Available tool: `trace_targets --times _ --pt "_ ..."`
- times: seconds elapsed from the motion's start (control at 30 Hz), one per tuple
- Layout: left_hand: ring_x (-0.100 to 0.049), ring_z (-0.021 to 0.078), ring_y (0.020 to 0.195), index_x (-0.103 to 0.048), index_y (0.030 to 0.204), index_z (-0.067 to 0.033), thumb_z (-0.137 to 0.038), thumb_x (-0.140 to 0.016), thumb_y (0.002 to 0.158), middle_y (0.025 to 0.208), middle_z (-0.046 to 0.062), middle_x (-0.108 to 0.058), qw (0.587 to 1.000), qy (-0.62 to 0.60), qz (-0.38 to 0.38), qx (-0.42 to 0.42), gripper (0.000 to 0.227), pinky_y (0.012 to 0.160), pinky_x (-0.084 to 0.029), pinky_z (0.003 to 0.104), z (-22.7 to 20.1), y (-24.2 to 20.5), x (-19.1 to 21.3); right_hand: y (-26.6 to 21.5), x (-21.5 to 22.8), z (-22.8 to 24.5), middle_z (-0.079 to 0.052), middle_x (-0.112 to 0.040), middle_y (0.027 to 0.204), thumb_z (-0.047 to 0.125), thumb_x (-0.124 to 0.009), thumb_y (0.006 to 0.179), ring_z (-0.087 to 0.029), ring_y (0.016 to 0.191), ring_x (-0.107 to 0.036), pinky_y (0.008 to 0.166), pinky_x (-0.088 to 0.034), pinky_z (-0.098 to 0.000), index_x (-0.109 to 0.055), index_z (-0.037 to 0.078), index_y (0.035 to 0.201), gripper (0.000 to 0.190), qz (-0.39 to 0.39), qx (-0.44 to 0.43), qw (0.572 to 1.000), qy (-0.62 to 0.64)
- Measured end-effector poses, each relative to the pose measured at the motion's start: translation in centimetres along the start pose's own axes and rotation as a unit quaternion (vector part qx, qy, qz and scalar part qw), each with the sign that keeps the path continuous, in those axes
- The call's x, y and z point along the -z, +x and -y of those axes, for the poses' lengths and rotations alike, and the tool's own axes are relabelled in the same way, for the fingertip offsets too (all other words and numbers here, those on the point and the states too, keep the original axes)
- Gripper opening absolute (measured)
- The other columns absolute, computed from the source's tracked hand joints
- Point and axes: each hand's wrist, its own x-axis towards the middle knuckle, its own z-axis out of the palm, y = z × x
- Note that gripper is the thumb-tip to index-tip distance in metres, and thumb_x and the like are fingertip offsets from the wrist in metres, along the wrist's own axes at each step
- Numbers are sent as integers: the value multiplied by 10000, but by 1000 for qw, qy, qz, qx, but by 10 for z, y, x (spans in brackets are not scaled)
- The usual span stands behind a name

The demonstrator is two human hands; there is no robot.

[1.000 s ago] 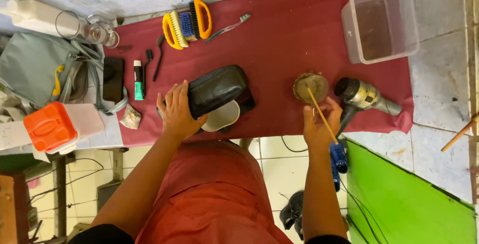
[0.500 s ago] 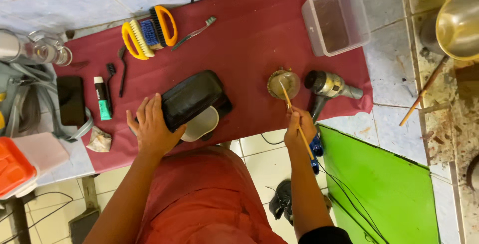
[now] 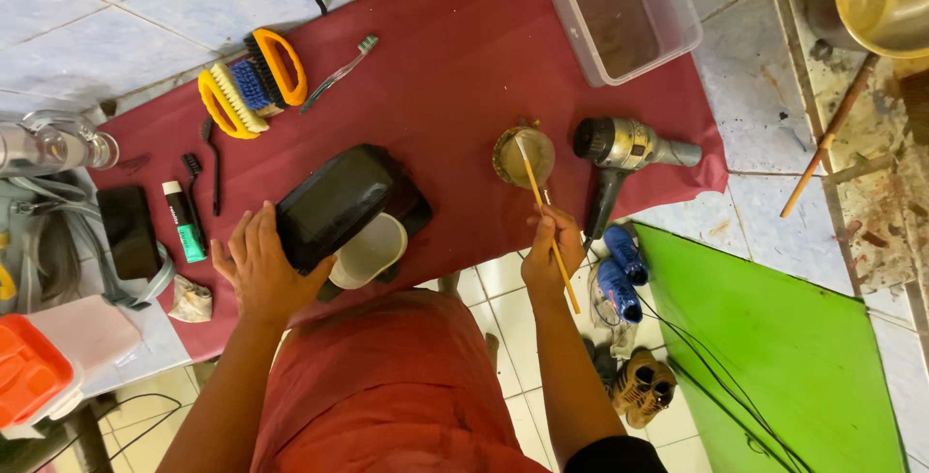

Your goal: The person applies a liquid substance to a black object using a brush. They then use a hair dryer to dry the surface of the object. The person repeats the process of applying the liquid and drying it with the hair dryer.

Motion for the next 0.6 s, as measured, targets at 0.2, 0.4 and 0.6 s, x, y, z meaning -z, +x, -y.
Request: trace_targets --times 0.2,0.4,0.6 --pt "-378 328 1450 -391 1583 -17 -516 -838 653 1472 142 -489 998 23 -55 -33 1146 1133 -162 623 5 1 -7 -9 -2 -3 -195 -737 1065 88 -501 1085 -182 758 -712 728 -588 -326 -667 -73 1120 234 0 -26 999 26" --pt "-340 324 1472 -355 1591 -59 -511 -858 627 1505 108 -457 1000 3 -22 3 1178 1143 -147 665 8 3 -12 -13 -3 -10 -176 -706 1049 130 -514 1094 -159 757 -676 744 -580 -299 -640 -60 1119 229 -14 -70 994 79" --pt "-334 276 1485 -349 1598 -92 -511 -857 632 1527 62 -453 1000 10 -6 15 1169 1178 -112 659 13 3 -18 4 14 6 -205 -683 959 74 -543 1087 -233 706 -685 703 -566 -327 -651 -88 1050 198 -8 -2 999 44"
